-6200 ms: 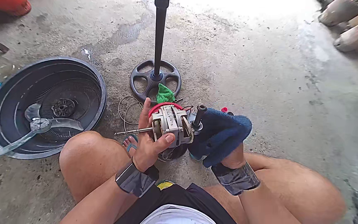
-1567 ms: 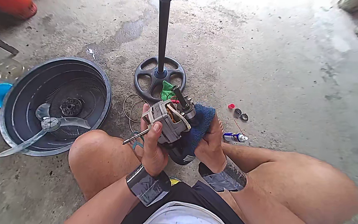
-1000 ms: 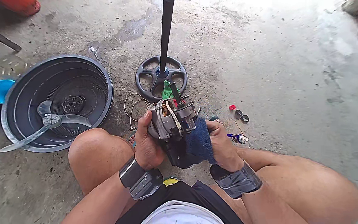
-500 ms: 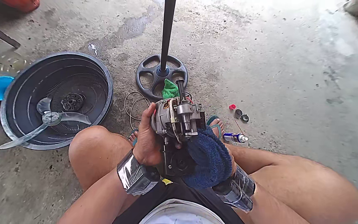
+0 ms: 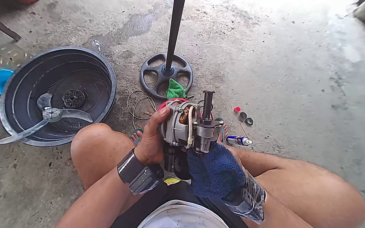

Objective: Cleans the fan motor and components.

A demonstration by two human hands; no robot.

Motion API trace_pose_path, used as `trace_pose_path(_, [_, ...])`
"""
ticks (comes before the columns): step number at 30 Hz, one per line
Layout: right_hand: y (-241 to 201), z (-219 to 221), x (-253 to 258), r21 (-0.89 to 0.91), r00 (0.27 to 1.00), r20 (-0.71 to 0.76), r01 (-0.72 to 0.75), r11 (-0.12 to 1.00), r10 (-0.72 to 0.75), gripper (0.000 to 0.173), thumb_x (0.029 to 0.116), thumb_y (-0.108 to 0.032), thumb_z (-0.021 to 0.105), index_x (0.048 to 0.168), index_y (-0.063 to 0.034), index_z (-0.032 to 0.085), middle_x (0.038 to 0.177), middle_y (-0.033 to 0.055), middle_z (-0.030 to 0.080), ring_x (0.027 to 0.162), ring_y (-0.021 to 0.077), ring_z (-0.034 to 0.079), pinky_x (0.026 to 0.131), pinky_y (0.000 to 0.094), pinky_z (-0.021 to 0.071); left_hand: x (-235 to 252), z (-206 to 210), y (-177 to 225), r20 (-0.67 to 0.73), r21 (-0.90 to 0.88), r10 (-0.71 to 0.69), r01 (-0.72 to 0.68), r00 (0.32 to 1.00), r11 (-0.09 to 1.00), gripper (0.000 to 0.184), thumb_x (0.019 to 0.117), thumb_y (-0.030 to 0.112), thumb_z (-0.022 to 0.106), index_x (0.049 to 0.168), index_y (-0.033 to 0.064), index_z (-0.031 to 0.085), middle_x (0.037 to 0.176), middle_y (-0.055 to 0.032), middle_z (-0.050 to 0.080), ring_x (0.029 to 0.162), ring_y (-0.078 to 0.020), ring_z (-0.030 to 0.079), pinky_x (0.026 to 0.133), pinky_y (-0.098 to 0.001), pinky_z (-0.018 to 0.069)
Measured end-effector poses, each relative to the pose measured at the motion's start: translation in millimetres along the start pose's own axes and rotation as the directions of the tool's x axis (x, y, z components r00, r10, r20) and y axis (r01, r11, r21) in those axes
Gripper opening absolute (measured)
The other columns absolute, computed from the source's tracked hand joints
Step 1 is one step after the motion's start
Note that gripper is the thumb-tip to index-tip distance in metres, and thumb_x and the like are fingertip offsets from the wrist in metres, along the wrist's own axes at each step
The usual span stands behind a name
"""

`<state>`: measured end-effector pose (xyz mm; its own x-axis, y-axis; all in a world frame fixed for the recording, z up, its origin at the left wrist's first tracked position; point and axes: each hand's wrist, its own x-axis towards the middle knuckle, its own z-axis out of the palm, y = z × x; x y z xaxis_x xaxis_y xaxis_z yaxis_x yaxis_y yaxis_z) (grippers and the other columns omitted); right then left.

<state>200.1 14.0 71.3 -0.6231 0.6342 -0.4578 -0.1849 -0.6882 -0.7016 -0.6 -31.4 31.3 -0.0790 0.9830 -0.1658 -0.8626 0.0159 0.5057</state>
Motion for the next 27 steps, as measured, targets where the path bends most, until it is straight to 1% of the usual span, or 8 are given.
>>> trace_pose_path(2, [-21, 24, 0, -0.01, 0.998, -0.044, -0.053, 0.999, 0.053, 0.029, 0.0994, 0.001, 0.045, 0.082, -0.0114, 0.064, 0.072, -0.0062, 0.068, 0.069, -0.0032, 0.065, 0.067, 0.0136, 0.0562, 0, 0, -1, -0.042, 0.004, 0.013, -0.013, 0.999, 1.0, 0.044, 0.0879, 0.053, 0.07, 0.111, 0.0153, 0.072, 0.097, -0.0082, 0.073, 0.091, -0.0162, 0.072, 0.079, -0.0359, 0.0615])
trace_pose_path(6, [7, -15, 13, 0.045, 0.964, 0.208, 0.16, 0.986, -0.165, 0.017, 0.1028, -0.025, 0.06, 0.107, -0.0141, 0.073, 0.099, -0.0035, 0.075, 0.093, 0.001, 0.069, 0.085, 0.0209, 0.0579, 5, -2, -4, -0.096, -0.015, 0.027, -0.029, 0.995, 0.999, 0.042, 0.0941, 0.055, 0.061, 0.112, 0.0169, 0.07, 0.097, -0.0087, 0.071, 0.09, -0.0174, 0.071, 0.076, -0.0381, 0.0612])
trace_pose_path(11, [15, -41, 26, -0.073, 0.912, -0.021, 0.407, 0.911, -0.409, 0.018, 0.0954, -0.018, 0.066, 0.106, -0.0059, 0.072, 0.097, 0.0083, 0.074, 0.091, 0.0134, 0.072, 0.083, 0.0341, 0.0613, 5, 3, -9, -0.208, 0.032, 0.148, -0.144, 0.967, 0.989, 0.039, 0.0962, 0.049, 0.059, 0.112, 0.0136, 0.069, 0.097, -0.0103, 0.072, 0.091, -0.0186, 0.072, 0.08, -0.039, 0.0616])
trace_pose_path(14, [2, -45, 22, -0.494, 0.701, 0.276, 0.69, 0.529, -0.657, 0.014, 0.0973, -0.015, 0.067, 0.109, -0.0165, 0.075, 0.104, -0.0055, 0.075, 0.098, 0.0033, 0.07, 0.09, 0.0253, 0.0594, 4, 2, -11, -0.214, 0.056, 0.249, -0.242, 0.945, 0.969, 0.042, 0.0937, 0.049, 0.064, 0.117, 0.0139, 0.067, 0.1, -0.0096, 0.073, 0.093, -0.0175, 0.072, 0.082, -0.0381, 0.0619])
trace_pose_path(16, [-1, -40, 21, -0.724, 0.599, 0.478, 0.683, 0.098, -0.642, 0.014, 0.0979, -0.014, 0.066, 0.109, -0.0116, 0.074, 0.106, 0.0016, 0.073, 0.099, 0.007, 0.068, 0.087, 0.0258, 0.0592, 4, 3, -13, -0.234, 0.094, 0.296, -0.281, 0.926, 0.955, 0.048, 0.0926, 0.05, 0.065, 0.126, 0.0158, 0.062, 0.104, -0.0081, 0.072, 0.096, -0.0166, 0.072, 0.084, -0.0373, 0.0616])
trace_pose_path(20, [12, -19, 25, -0.831, 0.642, 0.552, 0.368, -0.418, -0.531, 0.017, 0.0937, -0.011, 0.054, 0.096, -0.0081, 0.071, 0.083, 0.0113, 0.068, 0.07, 0.0232, 0.067, 0.055, 0.0375, 0.0525, 6, 10, -23, -0.315, 0.107, 0.337, -0.32, 0.887, 0.941, 0.063, 0.088, 0.051, 0.07, 0.137, 0.0153, 0.052, 0.109, -0.009, 0.07, 0.099, -0.0182, 0.071, 0.085, -0.0387, 0.0607])
trace_pose_path(22, [18, -10, 22, -0.875, 0.735, 0.48, 0.364, -0.319, -0.478, 0.018, 0.0896, -0.01, 0.053, 0.101, -0.003, 0.066, 0.084, 0.0099, 0.069, 0.075, 0.0215, 0.07, 0.06, 0.0377, 0.0571, 6, 11, -31, -0.344, 0.161, 0.382, -0.347, 0.857, 0.924, 0.082, 0.084, 0.052, 0.074, 0.149, 0.0155, 0.04, 0.12, -0.0091, 0.066, 0.108, -0.0182, 0.068, 0.091, -0.0382, 0.0585])
trace_pose_path(27, [10, 2, 15, -0.759, 0.902, 0.327, 0.428, 0.491, -0.281, 0.05, 0.0968, -0.008, 0.055, 0.142, 0.0113, 0.044, 0.127, 0.0124, 0.066, 0.121, 0.008, 0.063, 0.104, 0.0258, 0.0527, 4, 0, -47, -0.257, 0.369, 0.596, -0.493, 0.761, 0.788, 0.096, 0.0815, 0.053, 0.077, 0.151, 0.006, 0.03, 0.126, -0.0074, 0.062, 0.115, -0.0139, 0.063, 0.099, -0.0346, 0.054])
